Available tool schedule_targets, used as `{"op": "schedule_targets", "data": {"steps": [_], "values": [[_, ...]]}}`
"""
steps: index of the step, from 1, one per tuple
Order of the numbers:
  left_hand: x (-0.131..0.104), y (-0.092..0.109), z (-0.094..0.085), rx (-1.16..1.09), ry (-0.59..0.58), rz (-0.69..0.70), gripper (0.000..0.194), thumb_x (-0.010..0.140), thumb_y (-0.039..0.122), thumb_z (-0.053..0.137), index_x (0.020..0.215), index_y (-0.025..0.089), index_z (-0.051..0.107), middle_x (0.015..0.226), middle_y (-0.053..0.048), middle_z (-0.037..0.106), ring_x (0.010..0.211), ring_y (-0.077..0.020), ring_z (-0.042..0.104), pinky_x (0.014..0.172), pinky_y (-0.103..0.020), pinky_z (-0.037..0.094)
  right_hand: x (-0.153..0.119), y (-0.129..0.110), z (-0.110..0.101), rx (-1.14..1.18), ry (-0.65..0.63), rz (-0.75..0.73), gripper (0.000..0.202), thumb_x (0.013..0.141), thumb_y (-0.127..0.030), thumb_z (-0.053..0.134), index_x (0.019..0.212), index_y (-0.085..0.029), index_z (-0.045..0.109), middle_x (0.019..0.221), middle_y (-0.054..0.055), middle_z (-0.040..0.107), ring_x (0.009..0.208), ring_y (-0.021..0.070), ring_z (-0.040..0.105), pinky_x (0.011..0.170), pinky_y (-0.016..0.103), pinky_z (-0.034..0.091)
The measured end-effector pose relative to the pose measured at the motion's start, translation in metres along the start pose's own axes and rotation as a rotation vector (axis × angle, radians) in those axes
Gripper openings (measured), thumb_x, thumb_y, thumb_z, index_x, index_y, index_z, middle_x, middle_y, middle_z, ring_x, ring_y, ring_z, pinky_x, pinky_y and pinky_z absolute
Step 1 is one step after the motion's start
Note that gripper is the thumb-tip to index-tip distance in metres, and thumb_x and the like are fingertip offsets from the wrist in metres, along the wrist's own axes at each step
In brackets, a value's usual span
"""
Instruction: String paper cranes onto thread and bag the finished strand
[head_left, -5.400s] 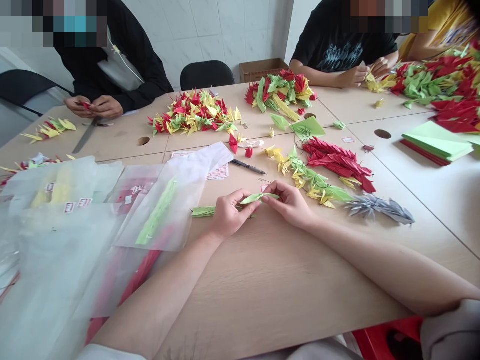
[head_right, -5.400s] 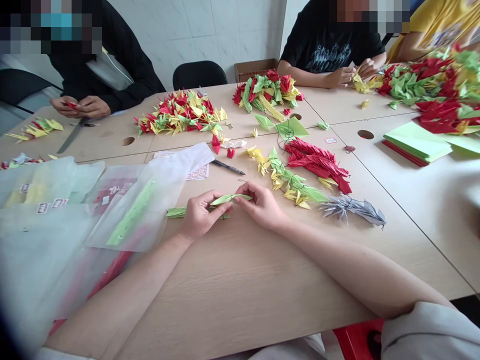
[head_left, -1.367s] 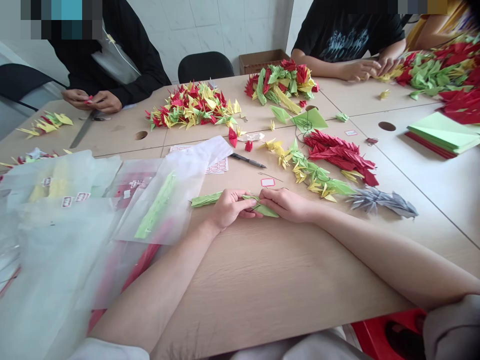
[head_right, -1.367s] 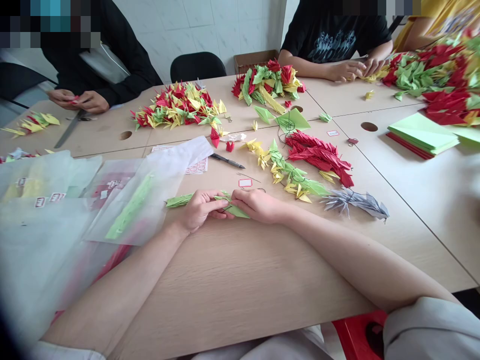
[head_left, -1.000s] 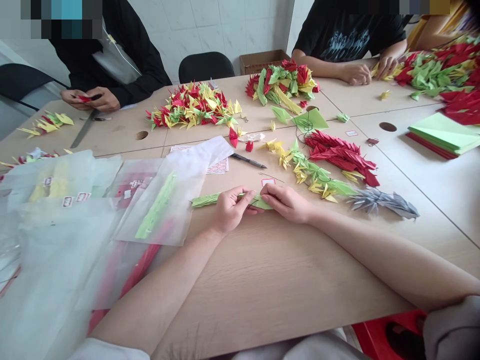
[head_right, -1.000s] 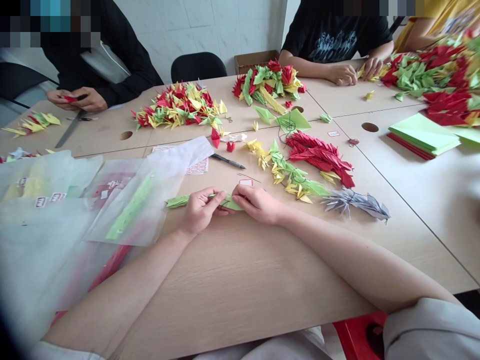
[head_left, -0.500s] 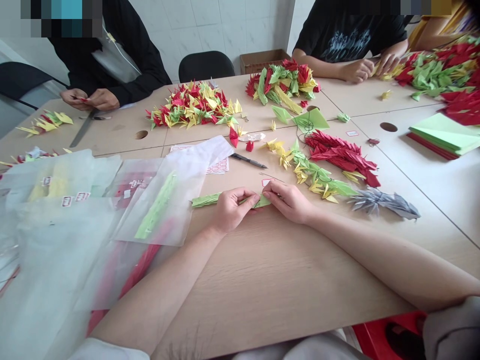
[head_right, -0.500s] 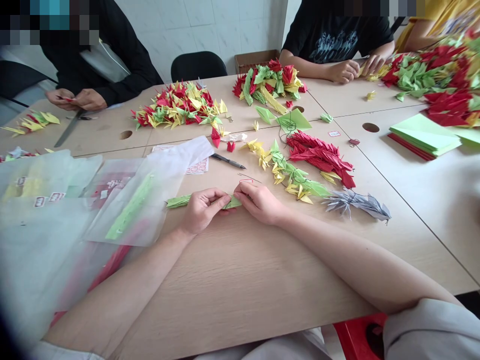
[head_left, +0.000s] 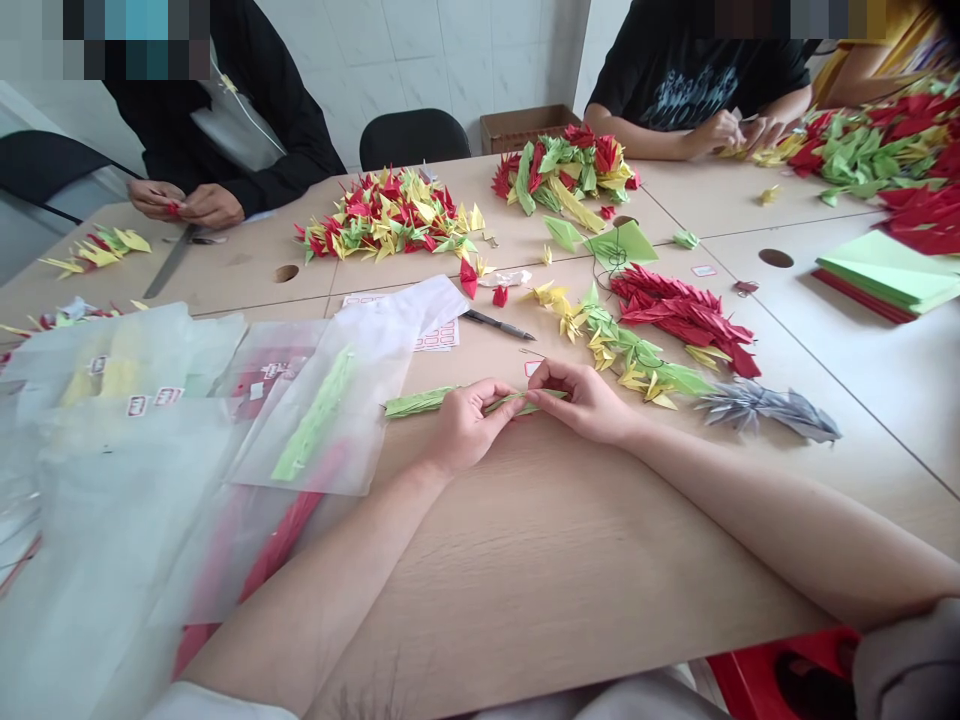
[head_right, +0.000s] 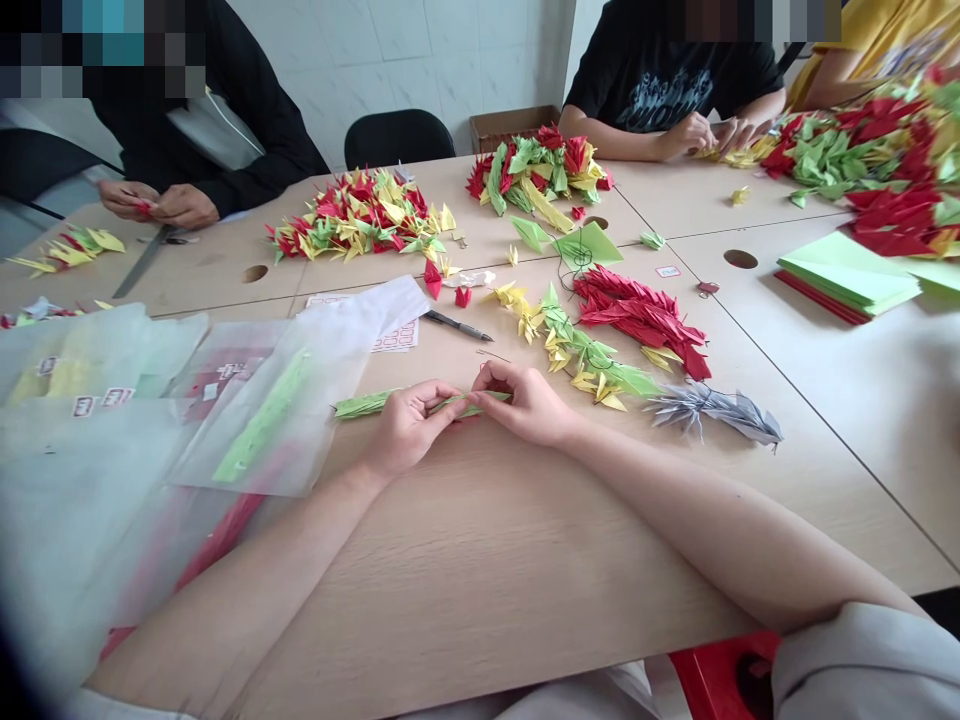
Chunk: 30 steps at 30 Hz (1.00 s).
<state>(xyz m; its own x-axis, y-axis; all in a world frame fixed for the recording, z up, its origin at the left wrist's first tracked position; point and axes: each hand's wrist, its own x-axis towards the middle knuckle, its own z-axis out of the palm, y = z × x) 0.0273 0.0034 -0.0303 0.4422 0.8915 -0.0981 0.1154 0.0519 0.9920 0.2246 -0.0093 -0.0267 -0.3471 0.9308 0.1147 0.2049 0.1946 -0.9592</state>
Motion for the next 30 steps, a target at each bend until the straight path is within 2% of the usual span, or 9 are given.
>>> {"op": "schedule_targets", "data": {"steps": [4,8,12,16,20,23,26,28,30], "values": [[0.001,0.001,-0.002,-0.085,-0.063,-0.039,0.031,0.083,0.044,0.068,0.094,0.015,0.071,0.089,-0.004,0.07,0.088,-0.0189,0.066,0.075,-0.027,0.058,0.002,0.001,-0.002,0.061,-0.008,0.007,0.03,0.09,-0.045,0.061,0.081,-0.016,0.057,0.076,0.0,0.054,0.071,0.0134,0.049,0.066,0.025,0.039],[0.002,0.0,-0.008,-0.237,-0.117,-0.082,0.028,0.085,0.037,0.061,0.103,0.016,0.071,0.098,-0.006,0.073,0.091,-0.0216,0.07,0.081,-0.033,0.058,0.005,0.005,-0.003,0.126,0.048,0.021,0.032,0.092,-0.047,0.057,0.084,-0.016,0.058,0.081,0.002,0.058,0.074,0.014,0.052,0.07,0.026,0.041],[0.001,-0.001,-0.013,-0.282,-0.111,-0.053,0.03,0.085,0.035,0.052,0.096,0.017,0.072,0.095,-0.006,0.073,0.084,-0.0228,0.07,0.075,-0.035,0.059,0.001,0.004,-0.001,0.113,0.101,0.061,0.036,0.09,-0.051,0.06,0.081,-0.017,0.058,0.071,0.0,0.057,0.061,0.0117,0.049,0.057,0.024,0.036],[-0.003,0.001,-0.007,-0.037,-0.058,0.07,0.024,0.085,0.04,0.062,0.087,0.017,0.069,0.081,-0.003,0.068,0.075,-0.0176,0.064,0.068,-0.026,0.052,-0.004,0.001,0.002,0.039,0.045,0.088,0.037,0.094,-0.052,0.054,0.081,-0.017,0.058,0.061,-0.002,0.054,0.054,0.011,0.047,0.054,0.024,0.036],[-0.004,0.0,-0.002,0.229,0.046,0.181,0.024,0.083,0.039,0.068,0.075,0.017,0.065,0.065,0.001,0.061,0.061,-0.0118,0.053,0.06,-0.022,0.043,-0.003,0.0,0.002,-0.011,0.027,0.061,0.039,0.097,-0.05,0.049,0.08,-0.017,0.057,0.071,0.0,0.057,0.063,0.0125,0.055,0.06,0.025,0.044],[-0.005,0.001,-0.002,0.269,0.06,0.204,0.027,0.087,0.042,0.063,0.077,0.017,0.066,0.068,0.0,0.062,0.064,-0.0125,0.056,0.062,-0.022,0.045,-0.003,0.0,0.003,-0.045,0.035,0.01,0.03,0.093,-0.046,0.056,0.089,-0.017,0.06,0.078,0.002,0.06,0.062,0.0118,0.056,0.057,0.024,0.047],[-0.004,0.003,-0.003,0.108,0.036,0.118,0.033,0.093,0.047,0.052,0.089,0.018,0.067,0.081,-0.003,0.068,0.075,-0.0167,0.066,0.064,-0.023,0.051,-0.006,0.0,0.005,-0.146,0.169,-0.09,0.02,0.092,-0.038,0.061,0.092,-0.019,0.062,0.084,0.003,0.064,0.06,0.0118,0.058,0.052,0.025,0.048],[-0.003,0.002,-0.004,-0.027,0.02,0.053,0.039,0.095,0.051,0.046,0.098,0.017,0.067,0.091,-0.006,0.071,0.078,-0.0192,0.07,0.062,-0.025,0.053,-0.009,0.0,0.006,-0.23,0.247,-0.213,0.012,0.092,-0.032,0.06,0.092,-0.02,0.062,0.089,0.006,0.066,0.072,0.0157,0.064,0.055,0.026,0.052],[-0.002,0.002,-0.005,-0.09,0.021,0.028,0.044,0.095,0.054,0.044,0.103,0.016,0.065,0.092,-0.007,0.072,0.073,-0.0196,0.072,0.057,-0.025,0.052,-0.011,0.001,0.007,-0.312,0.258,-0.373,0.003,0.092,-0.024,0.059,0.093,-0.022,0.061,0.096,0.008,0.067,0.088,0.0199,0.066,0.065,0.03,0.056]]}}
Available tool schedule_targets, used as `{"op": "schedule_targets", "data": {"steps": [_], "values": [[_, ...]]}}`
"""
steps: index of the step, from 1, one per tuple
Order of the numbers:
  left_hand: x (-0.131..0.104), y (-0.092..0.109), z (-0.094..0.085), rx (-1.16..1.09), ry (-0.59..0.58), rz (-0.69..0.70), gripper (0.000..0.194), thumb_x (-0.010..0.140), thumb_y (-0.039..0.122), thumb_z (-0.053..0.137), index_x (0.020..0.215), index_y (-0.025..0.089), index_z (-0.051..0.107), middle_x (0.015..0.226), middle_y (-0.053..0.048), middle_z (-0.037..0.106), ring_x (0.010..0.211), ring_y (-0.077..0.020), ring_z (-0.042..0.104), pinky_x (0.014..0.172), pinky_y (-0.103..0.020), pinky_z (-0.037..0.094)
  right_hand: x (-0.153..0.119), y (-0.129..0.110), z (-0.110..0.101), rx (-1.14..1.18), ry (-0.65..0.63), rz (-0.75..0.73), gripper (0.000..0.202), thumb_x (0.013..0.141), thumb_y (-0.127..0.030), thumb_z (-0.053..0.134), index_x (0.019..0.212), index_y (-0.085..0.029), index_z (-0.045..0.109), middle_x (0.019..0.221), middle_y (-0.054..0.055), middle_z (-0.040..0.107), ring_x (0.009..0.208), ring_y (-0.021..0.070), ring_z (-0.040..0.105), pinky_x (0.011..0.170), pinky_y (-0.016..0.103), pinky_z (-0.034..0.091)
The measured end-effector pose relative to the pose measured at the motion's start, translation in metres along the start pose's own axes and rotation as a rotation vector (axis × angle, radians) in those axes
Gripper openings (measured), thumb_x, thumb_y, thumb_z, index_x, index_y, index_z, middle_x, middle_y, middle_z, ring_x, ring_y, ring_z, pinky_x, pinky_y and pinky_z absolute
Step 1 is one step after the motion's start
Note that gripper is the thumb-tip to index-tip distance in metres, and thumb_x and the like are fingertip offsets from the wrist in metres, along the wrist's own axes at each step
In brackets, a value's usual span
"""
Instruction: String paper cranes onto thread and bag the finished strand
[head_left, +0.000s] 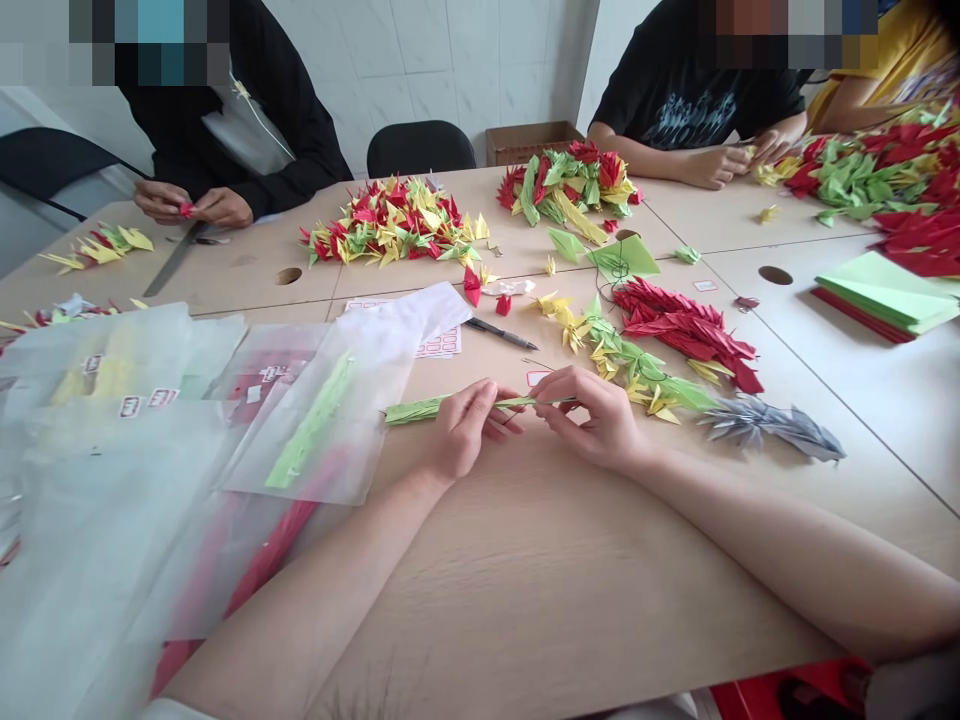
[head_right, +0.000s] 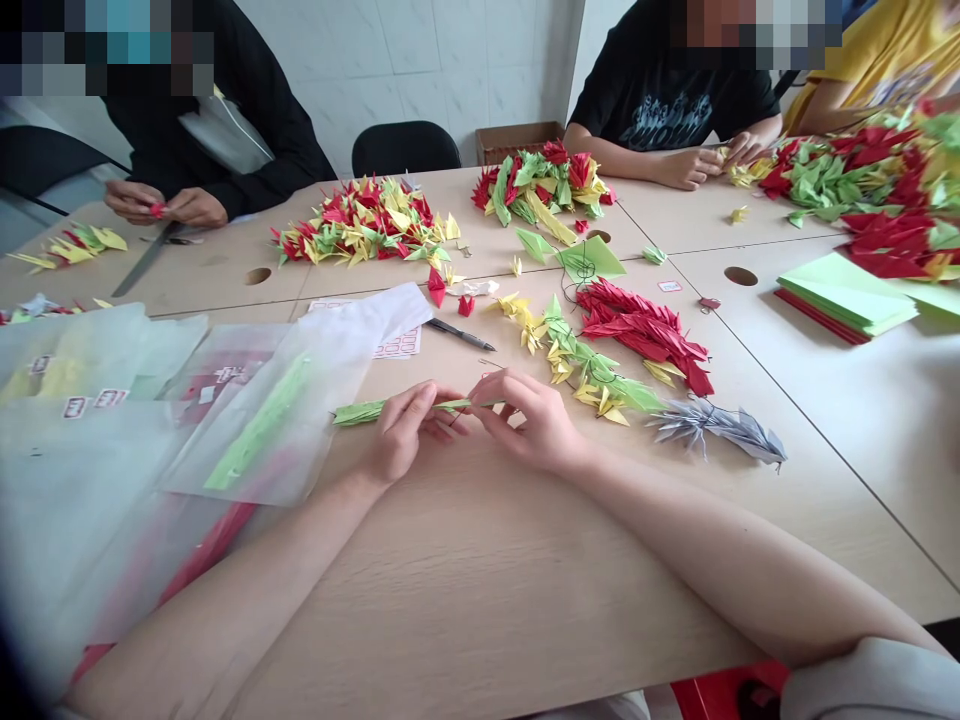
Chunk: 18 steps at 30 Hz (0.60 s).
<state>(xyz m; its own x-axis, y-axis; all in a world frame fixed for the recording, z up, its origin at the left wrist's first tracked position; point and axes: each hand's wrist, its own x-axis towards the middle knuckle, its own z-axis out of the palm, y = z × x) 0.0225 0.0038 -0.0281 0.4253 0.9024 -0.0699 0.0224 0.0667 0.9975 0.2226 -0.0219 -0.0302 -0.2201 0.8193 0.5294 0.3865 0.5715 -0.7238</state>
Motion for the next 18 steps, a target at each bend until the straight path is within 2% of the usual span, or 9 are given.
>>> {"op": "schedule_targets", "data": {"steps": [3,5,8,12,16,18], "values": [[0.002,0.0009,-0.0019,0.009,-0.028,0.002,0.047,0.095,0.055,0.045,0.101,0.014,0.066,0.083,-0.007,0.072,0.067,-0.0181,0.07,0.054,-0.024,0.05,-0.0012,-0.001,-0.0014,-0.064,-0.026,-0.187,0.012,0.089,-0.015,0.057,0.098,-0.023,0.06,0.104,0.01,0.065,0.101,0.0222,0.064,0.083,0.038,0.056],[0.0033,0.0037,-0.0039,0.02,-0.082,0.009,0.041,0.093,0.052,0.051,0.097,0.014,0.067,0.081,-0.005,0.071,0.067,-0.016,0.069,0.056,-0.022,0.049,-0.0005,-0.0018,-0.0021,-0.084,-0.066,-0.213,0.016,0.088,-0.012,0.056,0.099,-0.023,0.059,0.108,0.011,0.063,0.105,0.0227,0.063,0.089,0.04,0.055],[0.0054,0.0076,-0.0066,0.016,-0.137,0.012,0.031,0.087,0.044,0.064,0.09,0.014,0.069,0.08,-0.003,0.069,0.067,-0.0131,0.067,0.059,-0.02,0.048,0.0018,-0.003,-0.0017,-0.091,-0.102,-0.203,0.017,0.088,-0.01,0.055,0.099,-0.022,0.06,0.111,0.012,0.061,0.109,0.0226,0.062,0.091,0.039,0.054],[0.007,0.0063,-0.0068,0.009,-0.114,-0.002,0.029,0.083,0.041,0.07,0.08,0.013,0.069,0.07,-0.002,0.067,0.063,-0.0122,0.064,0.059,-0.02,0.048,0.005,-0.0008,0.0007,-0.071,-0.123,-0.138,0.019,0.088,-0.012,0.058,0.105,-0.021,0.062,0.116,0.012,0.06,0.111,0.0218,0.061,0.093,0.038,0.053],[0.0072,0.0036,-0.0053,-0.001,-0.056,-0.032,0.03,0.081,0.041,0.071,0.074,0.012,0.068,0.066,-0.001,0.066,0.06,-0.0115,0.063,0.057,-0.02,0.049,0.0063,0.0051,0.002,-0.013,-0.155,-0.035,0.01,0.091,-0.015,0.059,0.094,-0.021,0.066,0.101,0.008,0.065,0.1,0.0195,0.065,0.088,0.035,0.055],[0.0073,0.0043,-0.0051,0.008,-0.053,-0.058,0.031,0.08,0.042,0.073,0.074,0.012,0.068,0.066,-0.002,0.067,0.061,-0.0121,0.064,0.059,-0.02,0.05,0.0064,0.0066,0.0021,-0.009,-0.165,-0.032,0.01,0.091,-0.014,0.059,0.089,-0.021,0.067,0.094,0.007,0.065,0.103,0.0205,0.064,0.089,0.034,0.054]]}}
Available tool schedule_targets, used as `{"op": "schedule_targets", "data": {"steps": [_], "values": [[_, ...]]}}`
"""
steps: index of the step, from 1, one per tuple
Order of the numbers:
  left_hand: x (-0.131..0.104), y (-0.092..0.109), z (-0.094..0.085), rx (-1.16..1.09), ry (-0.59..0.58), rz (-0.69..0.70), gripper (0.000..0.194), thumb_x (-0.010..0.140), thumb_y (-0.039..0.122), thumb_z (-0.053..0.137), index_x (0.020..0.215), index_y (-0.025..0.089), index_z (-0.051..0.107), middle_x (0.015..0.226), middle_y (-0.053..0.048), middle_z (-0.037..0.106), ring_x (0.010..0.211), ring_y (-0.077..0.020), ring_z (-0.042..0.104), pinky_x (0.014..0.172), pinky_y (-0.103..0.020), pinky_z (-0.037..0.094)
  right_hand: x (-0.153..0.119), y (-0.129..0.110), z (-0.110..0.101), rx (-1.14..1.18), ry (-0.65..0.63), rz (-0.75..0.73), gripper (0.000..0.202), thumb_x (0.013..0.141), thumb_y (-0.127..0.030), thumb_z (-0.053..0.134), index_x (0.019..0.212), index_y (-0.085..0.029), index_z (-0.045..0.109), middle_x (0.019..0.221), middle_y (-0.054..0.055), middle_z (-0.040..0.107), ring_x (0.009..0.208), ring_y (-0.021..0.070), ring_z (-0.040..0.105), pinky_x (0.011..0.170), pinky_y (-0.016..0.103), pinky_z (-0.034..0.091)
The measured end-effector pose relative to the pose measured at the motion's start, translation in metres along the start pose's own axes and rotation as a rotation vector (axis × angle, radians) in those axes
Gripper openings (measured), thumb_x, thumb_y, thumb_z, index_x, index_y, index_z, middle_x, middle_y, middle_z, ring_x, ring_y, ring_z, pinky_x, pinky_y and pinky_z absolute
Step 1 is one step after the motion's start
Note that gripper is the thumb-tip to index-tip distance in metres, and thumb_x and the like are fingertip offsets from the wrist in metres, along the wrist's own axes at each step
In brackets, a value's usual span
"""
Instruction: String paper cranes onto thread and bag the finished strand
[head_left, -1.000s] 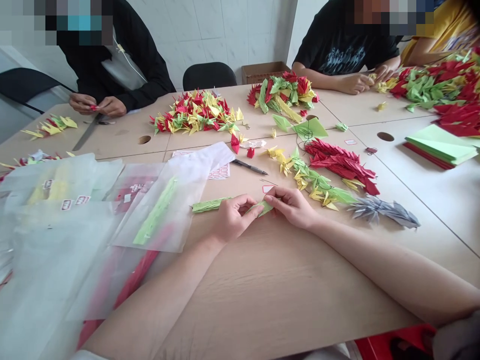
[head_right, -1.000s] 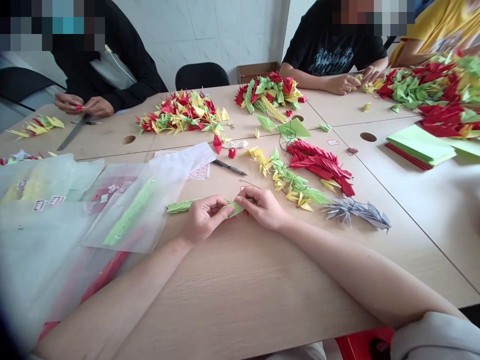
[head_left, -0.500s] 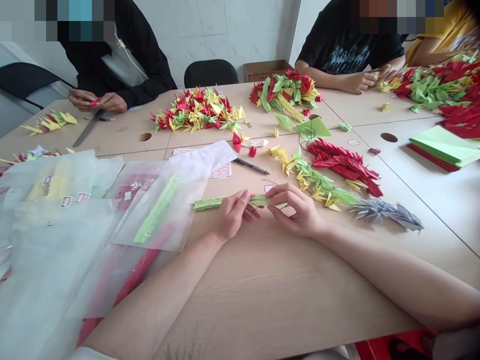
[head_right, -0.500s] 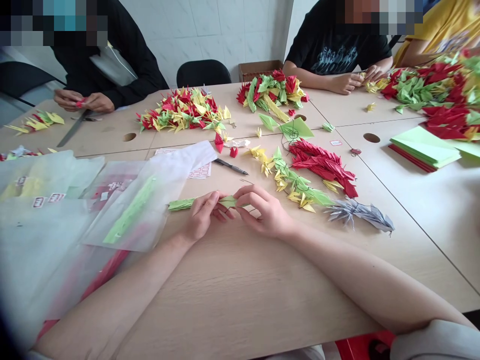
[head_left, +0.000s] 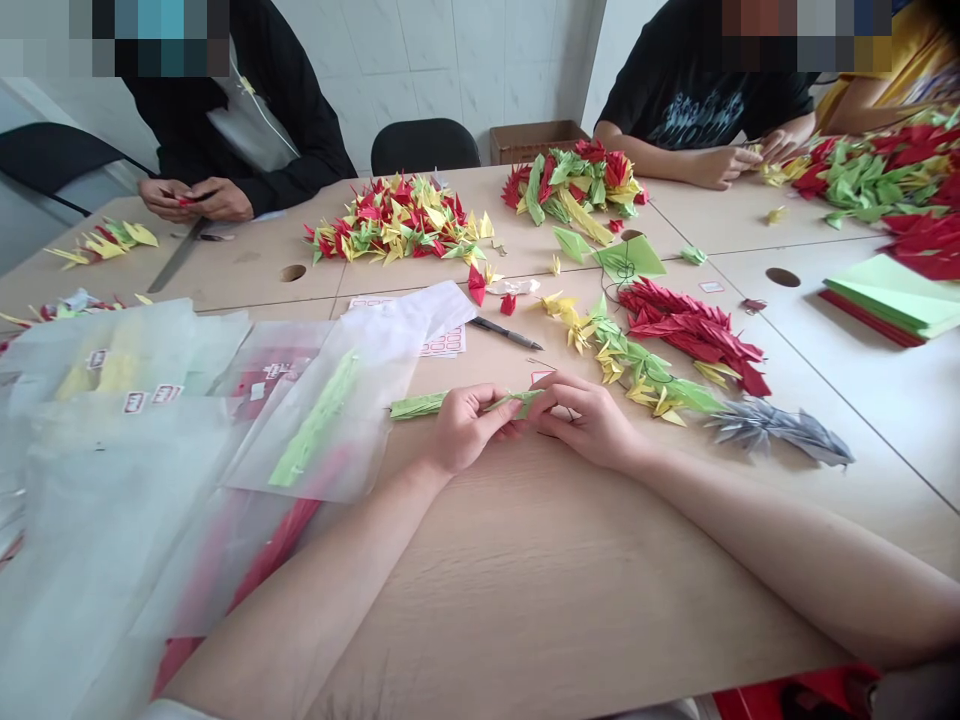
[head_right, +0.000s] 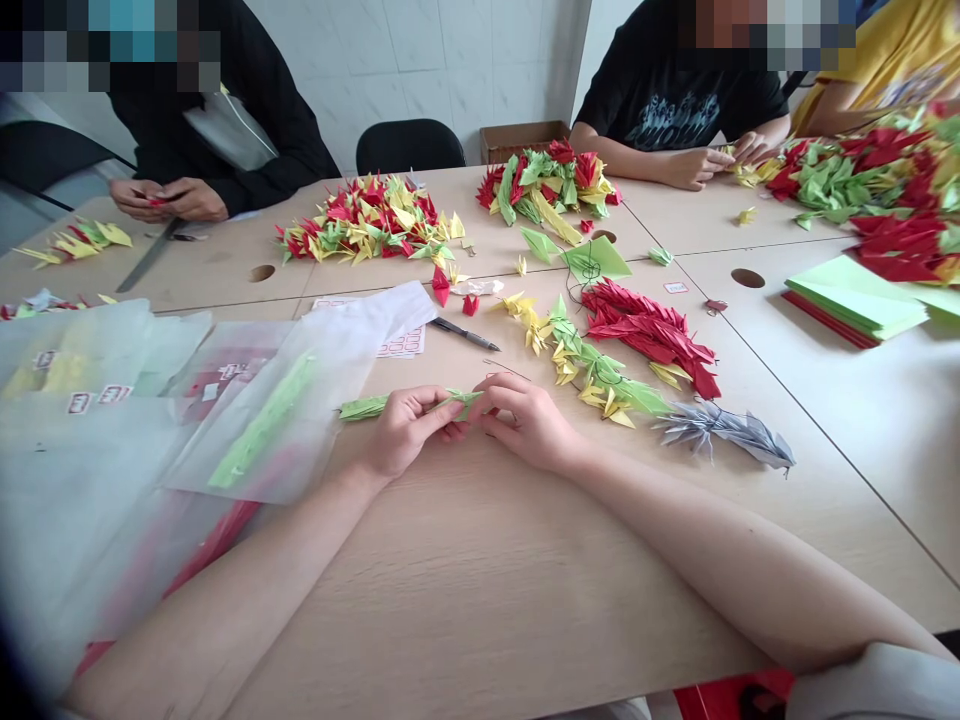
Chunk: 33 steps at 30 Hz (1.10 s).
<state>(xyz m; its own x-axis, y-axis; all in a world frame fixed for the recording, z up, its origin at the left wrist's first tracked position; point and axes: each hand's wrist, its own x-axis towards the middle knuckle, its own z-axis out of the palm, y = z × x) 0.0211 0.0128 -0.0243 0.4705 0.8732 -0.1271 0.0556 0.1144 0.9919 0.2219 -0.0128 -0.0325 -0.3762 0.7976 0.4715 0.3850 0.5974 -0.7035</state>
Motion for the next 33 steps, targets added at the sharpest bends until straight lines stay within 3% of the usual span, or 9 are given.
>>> {"op": "schedule_targets", "data": {"steps": [2,6,9,17,25,33], "values": [[0.0,0.002,0.0,0.003,-0.005,-0.027,0.032,0.08,0.043,0.073,0.074,0.012,0.068,0.065,-0.002,0.068,0.061,-0.0126,0.065,0.059,-0.021,0.051,0.0,0.0,0.0,0.001,-0.002,0.007,0.011,0.09,-0.015,0.059,0.086,-0.021,0.068,0.094,0.007,0.066,0.106,0.0214,0.062,0.087,0.034,0.054],[0.0,0.004,-0.001,-0.036,-0.024,-0.064,0.032,0.08,0.043,0.072,0.075,0.011,0.068,0.067,-0.005,0.071,0.06,-0.0128,0.066,0.056,-0.02,0.052,0.0,-0.003,0.0,0.084,-0.02,0.094,0.009,0.091,-0.021,0.061,0.094,-0.021,0.07,0.092,0.006,0.067,0.089,0.0176,0.064,0.076,0.03,0.053],[0.001,0.004,-0.002,-0.057,-0.038,-0.078,0.031,0.078,0.042,0.074,0.075,0.011,0.068,0.069,-0.005,0.072,0.06,-0.0129,0.067,0.056,-0.02,0.053,0.001,-0.003,0.0,0.14,-0.027,0.139,0.01,0.091,-0.025,0.063,0.089,-0.02,0.071,0.086,0.005,0.068,0.083,0.0168,0.062,0.073,0.029,0.051],[0.003,0.006,-0.005,-0.017,-0.036,-0.169,0.031,0.075,0.041,0.077,0.075,0.011,0.068,0.066,-0.005,0.072,0.062,-0.0151,0.071,0.059,-0.021,0.057,0.002,-0.001,0.0,0.297,-0.046,0.411,0.02,0.087,-0.037,0.067,0.087,-0.017,0.069,0.08,0.003,0.067,0.069,0.0129,0.056,0.062,0.025,0.043],[0.004,0.006,-0.005,0.062,-0.066,-0.182,0.026,0.079,0.036,0.074,0.079,0.011,0.07,0.071,-0.007,0.074,0.067,-0.0159,0.073,0.061,-0.02,0.057,0.004,0.001,-0.002,0.596,-0.117,0.613,0.029,0.082,-0.043,0.072,0.084,-0.016,0.063,0.077,0.002,0.066,0.069,0.0126,0.059,0.06,0.023,0.045],[0.003,0.011,-0.006,0.102,-0.087,-0.209,0.025,0.08,0.035,0.072,0.081,0.01,0.071,0.073,-0.008,0.075,0.068,-0.0164,0.073,0.062,-0.021,0.057,0.006,0.001,-0.004,0.697,-0.119,0.702,0.033,0.076,-0.044,0.078,0.081,-0.016,0.062,0.077,0.002,0.067,0.069,0.012,0.061,0.059,0.022,0.047]]}}
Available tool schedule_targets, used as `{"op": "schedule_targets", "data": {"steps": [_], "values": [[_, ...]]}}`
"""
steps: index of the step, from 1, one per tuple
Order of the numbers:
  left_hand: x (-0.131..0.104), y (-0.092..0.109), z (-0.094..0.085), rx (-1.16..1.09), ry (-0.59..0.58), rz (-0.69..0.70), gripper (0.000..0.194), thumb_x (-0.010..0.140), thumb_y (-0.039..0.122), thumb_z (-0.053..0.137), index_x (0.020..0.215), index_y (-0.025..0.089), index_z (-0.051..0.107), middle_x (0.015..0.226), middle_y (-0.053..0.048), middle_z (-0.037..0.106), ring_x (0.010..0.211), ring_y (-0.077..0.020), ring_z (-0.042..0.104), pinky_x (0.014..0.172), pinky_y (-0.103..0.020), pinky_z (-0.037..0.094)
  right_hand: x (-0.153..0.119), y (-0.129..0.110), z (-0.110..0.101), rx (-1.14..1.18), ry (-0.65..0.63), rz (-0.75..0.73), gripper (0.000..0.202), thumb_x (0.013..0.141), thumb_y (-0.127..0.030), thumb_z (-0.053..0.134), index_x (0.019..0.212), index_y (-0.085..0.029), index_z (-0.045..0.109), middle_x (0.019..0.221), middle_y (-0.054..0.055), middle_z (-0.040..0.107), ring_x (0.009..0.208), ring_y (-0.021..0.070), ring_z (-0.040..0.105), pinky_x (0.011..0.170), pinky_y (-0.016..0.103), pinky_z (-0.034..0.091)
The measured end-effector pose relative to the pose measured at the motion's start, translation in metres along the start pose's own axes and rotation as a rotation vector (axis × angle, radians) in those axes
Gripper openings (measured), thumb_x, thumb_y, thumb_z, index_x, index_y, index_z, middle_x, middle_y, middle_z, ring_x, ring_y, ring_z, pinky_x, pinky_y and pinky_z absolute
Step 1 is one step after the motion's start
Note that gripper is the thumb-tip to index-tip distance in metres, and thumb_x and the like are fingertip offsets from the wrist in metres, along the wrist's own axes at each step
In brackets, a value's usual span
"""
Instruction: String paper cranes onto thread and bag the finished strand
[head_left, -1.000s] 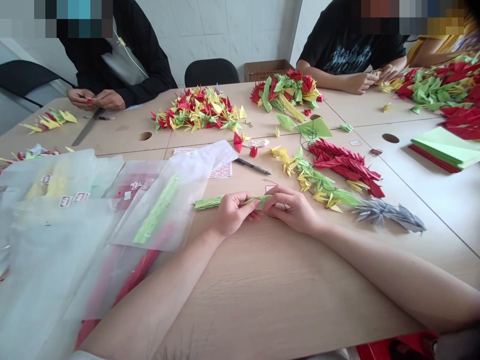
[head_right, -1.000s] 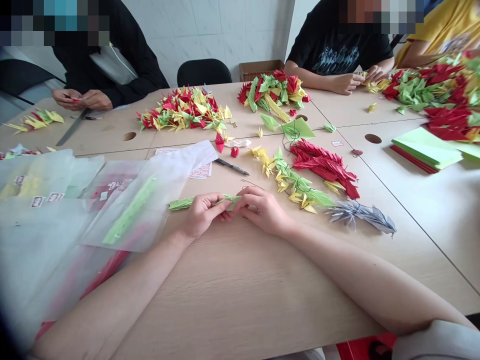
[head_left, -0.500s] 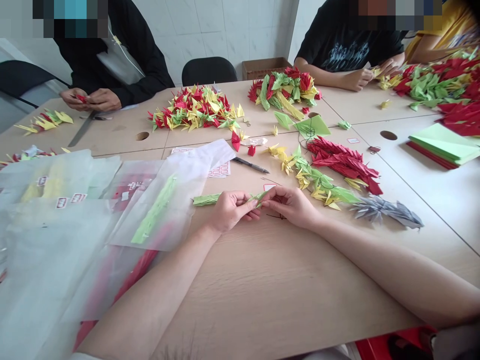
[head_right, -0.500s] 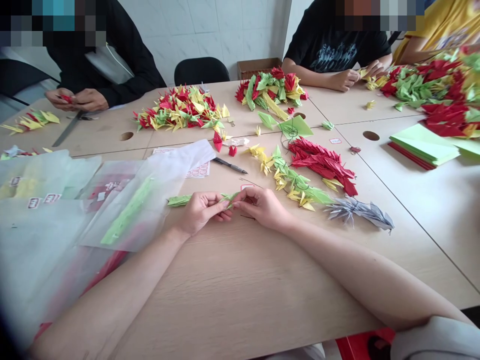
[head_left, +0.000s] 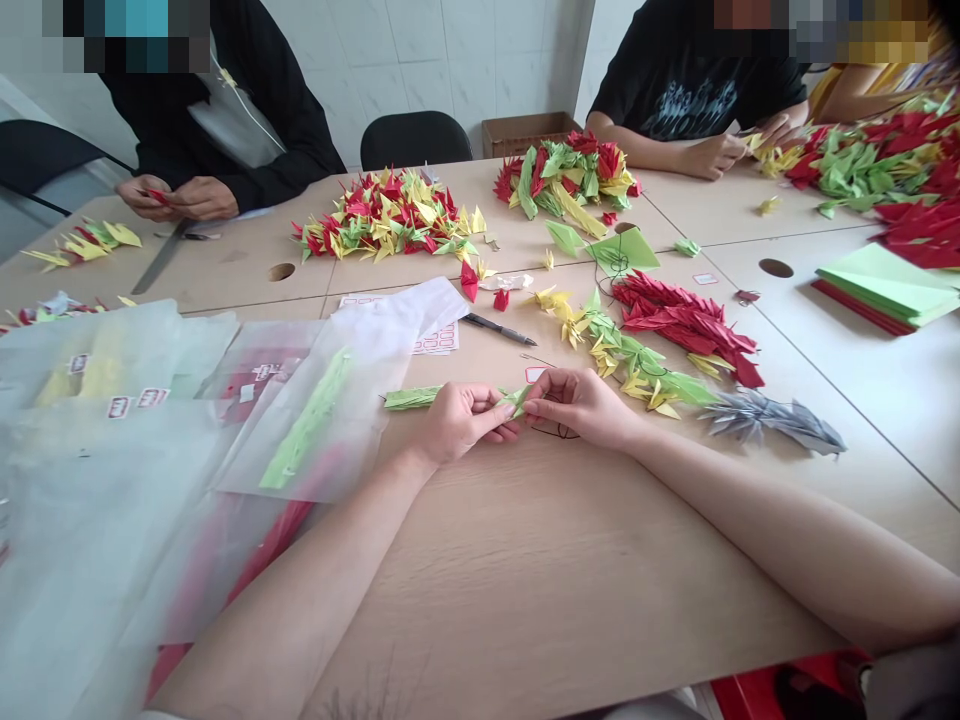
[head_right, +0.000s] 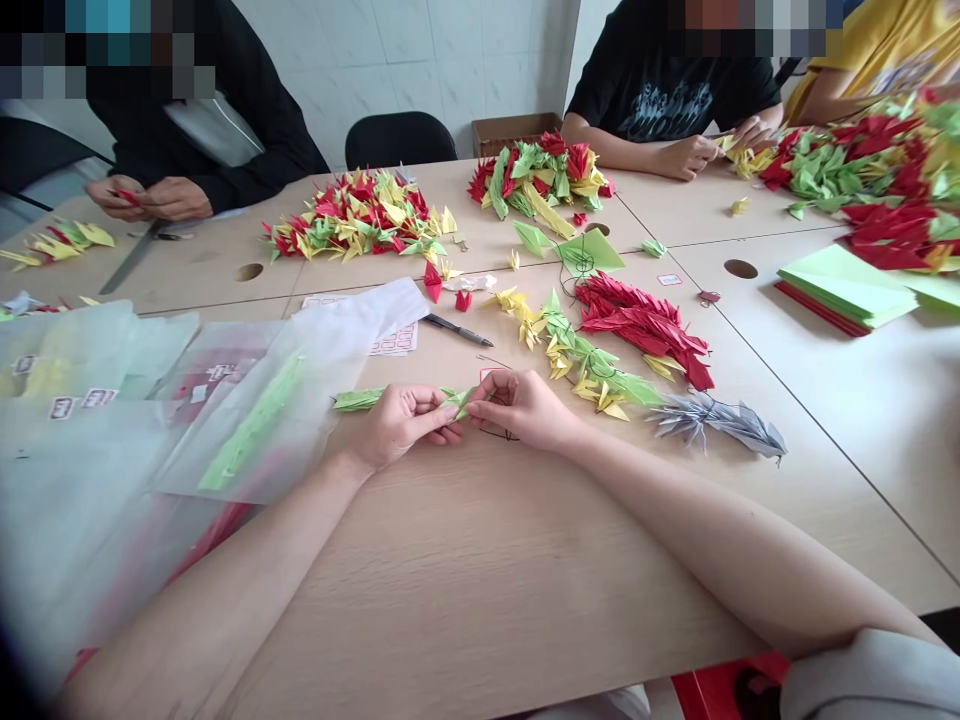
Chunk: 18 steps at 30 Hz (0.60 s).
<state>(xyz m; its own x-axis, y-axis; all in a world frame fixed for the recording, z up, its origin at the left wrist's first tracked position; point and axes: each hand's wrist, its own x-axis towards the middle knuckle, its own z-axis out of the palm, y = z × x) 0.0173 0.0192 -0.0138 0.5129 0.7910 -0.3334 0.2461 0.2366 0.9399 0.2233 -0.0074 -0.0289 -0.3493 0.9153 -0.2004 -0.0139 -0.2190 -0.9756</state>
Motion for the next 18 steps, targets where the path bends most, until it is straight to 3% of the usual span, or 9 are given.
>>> {"op": "schedule_targets", "data": {"steps": [12,18], "values": [[-0.0014,0.0005,0.0024,-0.02,-0.001,0.003,0.032,0.075,0.042,0.076,0.079,0.011,0.071,0.077,-0.011,0.076,0.072,-0.0204,0.074,0.064,-0.026,0.058,0.004,0.0048,-0.0027,-0.034,0.017,0.001,0.035,0.073,-0.043,0.081,0.082,-0.016,0.062,0.074,0.003,0.068,0.063,0.0124,0.062,0.052,0.022,0.047],[0.0018,-0.0041,0.0004,-0.054,-0.037,0.011,0.031,0.078,0.041,0.073,0.085,0.011,0.071,0.079,-0.01,0.076,0.073,-0.0182,0.074,0.067,-0.024,0.057,0.0035,0.0032,-0.0011,0.027,0.012,-0.039,0.033,0.076,-0.042,0.079,0.084,-0.017,0.059,0.075,0.002,0.066,0.07,0.0127,0.062,0.058,0.022,0.049]]}}
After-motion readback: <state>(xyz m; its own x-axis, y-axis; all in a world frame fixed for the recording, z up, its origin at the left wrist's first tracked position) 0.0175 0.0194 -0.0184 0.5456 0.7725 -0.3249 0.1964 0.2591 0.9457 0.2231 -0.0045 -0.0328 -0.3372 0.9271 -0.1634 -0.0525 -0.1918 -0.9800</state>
